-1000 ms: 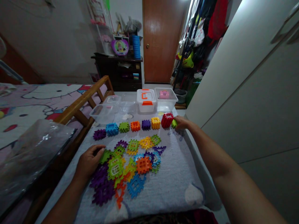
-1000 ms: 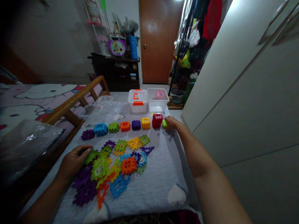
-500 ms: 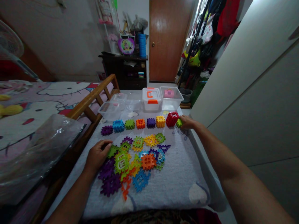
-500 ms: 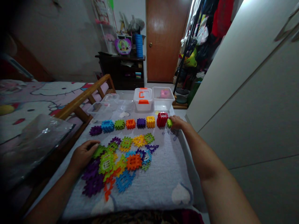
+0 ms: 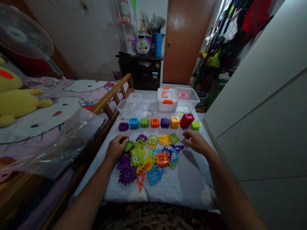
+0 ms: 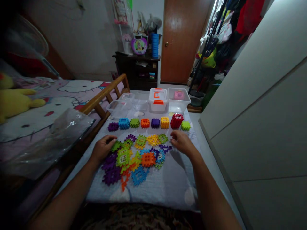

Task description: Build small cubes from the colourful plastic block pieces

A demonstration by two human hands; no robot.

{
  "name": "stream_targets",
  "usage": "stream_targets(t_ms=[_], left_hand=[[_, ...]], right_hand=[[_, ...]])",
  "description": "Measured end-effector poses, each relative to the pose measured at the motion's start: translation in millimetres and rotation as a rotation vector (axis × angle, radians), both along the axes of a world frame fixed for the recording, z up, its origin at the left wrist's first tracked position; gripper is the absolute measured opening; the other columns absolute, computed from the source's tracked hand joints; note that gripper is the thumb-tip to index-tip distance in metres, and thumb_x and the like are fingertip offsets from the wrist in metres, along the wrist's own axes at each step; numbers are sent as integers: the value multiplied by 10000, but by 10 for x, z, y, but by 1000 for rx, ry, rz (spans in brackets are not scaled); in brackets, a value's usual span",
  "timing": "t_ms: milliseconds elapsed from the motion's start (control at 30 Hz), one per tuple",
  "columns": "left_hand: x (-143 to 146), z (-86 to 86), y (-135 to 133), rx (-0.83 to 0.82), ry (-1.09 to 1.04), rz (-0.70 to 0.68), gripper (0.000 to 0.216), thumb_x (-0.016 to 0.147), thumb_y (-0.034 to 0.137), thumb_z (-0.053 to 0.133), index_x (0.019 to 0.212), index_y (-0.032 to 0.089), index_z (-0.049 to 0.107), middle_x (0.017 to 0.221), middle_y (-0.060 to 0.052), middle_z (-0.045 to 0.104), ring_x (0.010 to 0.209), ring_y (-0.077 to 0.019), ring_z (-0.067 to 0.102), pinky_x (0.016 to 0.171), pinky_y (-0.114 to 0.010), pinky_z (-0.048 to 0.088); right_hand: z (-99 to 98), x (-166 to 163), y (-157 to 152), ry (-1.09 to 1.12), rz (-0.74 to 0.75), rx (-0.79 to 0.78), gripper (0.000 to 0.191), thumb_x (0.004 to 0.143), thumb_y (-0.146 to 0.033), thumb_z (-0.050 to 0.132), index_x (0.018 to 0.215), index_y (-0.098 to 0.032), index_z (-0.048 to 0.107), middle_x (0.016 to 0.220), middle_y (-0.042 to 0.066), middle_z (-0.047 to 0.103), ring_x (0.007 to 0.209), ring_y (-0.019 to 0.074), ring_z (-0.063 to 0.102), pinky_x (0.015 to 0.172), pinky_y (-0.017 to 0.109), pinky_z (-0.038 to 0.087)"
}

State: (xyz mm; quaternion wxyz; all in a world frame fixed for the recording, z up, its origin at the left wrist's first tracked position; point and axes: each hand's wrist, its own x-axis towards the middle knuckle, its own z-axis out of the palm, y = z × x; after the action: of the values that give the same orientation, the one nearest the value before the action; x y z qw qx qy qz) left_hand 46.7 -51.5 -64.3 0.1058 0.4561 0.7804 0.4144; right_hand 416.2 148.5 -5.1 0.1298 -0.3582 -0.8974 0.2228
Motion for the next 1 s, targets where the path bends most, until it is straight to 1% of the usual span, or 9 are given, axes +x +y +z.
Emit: stream_targets(t_ms=[67,133,233,400,500,600,733,833,1000], left_hand=[[10,3,-4,11,-11,-4,333,766,478,545,867,200,698,926,-61,727,885,-237,666,868,-342,519],[19,6,-7,17,-24,-2,331,768,474,540,866,198,694,923,-62,725,885,-235,663,862,-342,516],[27,16,-10,16,-46,-1,319,773,464,539,865,197,689,924,-62,727,884,-233,661,873,-349,510],[27,35,-13,16,-58,-17,312,785,450,535,871,192,689,922,-64,727,886,-234,662,869,-356,509],[15,25,-11,20,-54,-17,308,787,451,537,866,197,690,924,-62,728,892,-234,662,874,-358,507],[5,9,-8,23,-52,-20,317,791,447,534,878,190,697,925,-66,726,901,-236,662,878,-359,503],[11,16,-6,27,-70,-19,321,791,450,533,870,187,700,935,-69,728,888,-236,664,882,-362,504],[19,32,-6,31,-68,-20,329,783,457,538,863,184,703,931,-72,730,887,-238,667,885,-360,505],[12,17,-5,29,-68,-15,323,782,456,540,862,186,698,944,-75,735,900,-239,668,901,-364,505]], right_hand=[[-6,-323,-248,-5,79,11,155,833,-187,568,954,-170,664,942,72,696,870,196,633,794,307,478],[-14,-644,-415,-20,140,38,202,871,-195,560,1040,-163,667,1055,98,697,987,212,625,898,332,464],[-47,-1052,-547,-88,133,152,298,880,-293,614,1147,-163,644,1171,129,657,1101,257,574,960,376,441],[-182,-1404,-623,-203,59,242,240,832,-389,688,970,-193,673,1085,152,639,1027,301,550,903,411,445],[-248,-1434,-628,-148,40,233,175,804,-324,712,924,-209,657,1059,120,630,1004,273,536,878,378,441],[-258,-1383,-597,-14,45,150,79,817,-182,638,890,-210,631,978,64,619,934,211,545,823,308,435],[-213,-1260,-535,120,-23,95,111,824,-107,547,831,-208,593,890,29,572,815,175,536,732,266,413],[-203,-1168,-520,103,-72,149,141,840,-93,517,863,-204,602,939,47,563,838,183,539,728,264,408],[-246,-1016,-535,-43,45,142,225,840,-43,485,908,-194,638,978,65,594,903,188,558,799,265,426]])
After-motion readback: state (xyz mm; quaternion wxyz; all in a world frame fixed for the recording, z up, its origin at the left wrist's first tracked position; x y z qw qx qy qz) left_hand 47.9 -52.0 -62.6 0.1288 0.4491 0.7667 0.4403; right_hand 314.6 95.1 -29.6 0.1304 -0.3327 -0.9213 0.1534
